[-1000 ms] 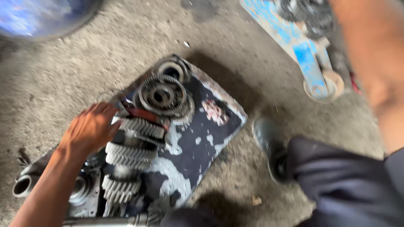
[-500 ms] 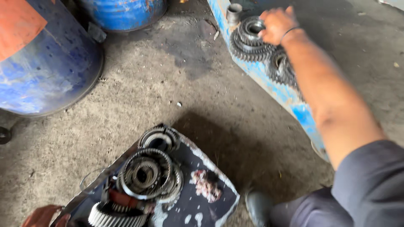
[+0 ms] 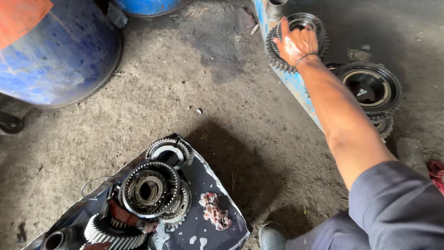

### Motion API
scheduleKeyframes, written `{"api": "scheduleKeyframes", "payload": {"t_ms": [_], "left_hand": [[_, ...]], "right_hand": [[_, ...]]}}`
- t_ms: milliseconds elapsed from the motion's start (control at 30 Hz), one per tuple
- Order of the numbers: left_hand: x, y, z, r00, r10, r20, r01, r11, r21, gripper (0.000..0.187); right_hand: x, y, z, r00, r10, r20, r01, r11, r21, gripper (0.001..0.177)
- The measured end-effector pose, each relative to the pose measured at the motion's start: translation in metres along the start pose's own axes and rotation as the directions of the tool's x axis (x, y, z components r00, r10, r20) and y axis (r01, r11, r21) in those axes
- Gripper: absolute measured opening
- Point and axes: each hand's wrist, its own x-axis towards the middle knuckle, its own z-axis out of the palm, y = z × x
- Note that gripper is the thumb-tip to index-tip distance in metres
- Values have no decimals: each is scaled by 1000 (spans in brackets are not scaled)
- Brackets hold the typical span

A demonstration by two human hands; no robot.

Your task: The person cleans various metal gears, shafts, and mechanical components by hand using a cloth and a cleaning solution in trays on the floor, moving the pieces between trays and wiping each part individually.

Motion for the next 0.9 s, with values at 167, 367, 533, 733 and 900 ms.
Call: {"api": "scheduleKeyframes", "payload": {"t_ms": [167, 367, 533, 733, 900], "left_hand": [[-18, 8, 3, 994, -100, 40, 101, 994, -33, 47], [-30, 23, -4, 975, -202, 97, 209, 975, -75, 47], [-35, 49, -34, 954, -268, 136, 284, 952, -117, 47], [-11, 104, -52, 930, -317, 184, 353, 910, -219, 48], [-19, 146, -70, 894, -346, 286, 426, 852, -304, 48]], "right_hand": [[8, 11, -13, 996, 20, 82, -29, 994, 107, 56], [28, 34, -16, 984, 175, 33, -177, 944, 280, 50], [40, 70, 17, 943, 311, -116, -215, 840, 499, 43], [58, 113, 17, 771, 635, -34, -230, 328, 916, 37], [42, 115, -65, 816, 478, 325, -71, -475, 877, 28]]}}
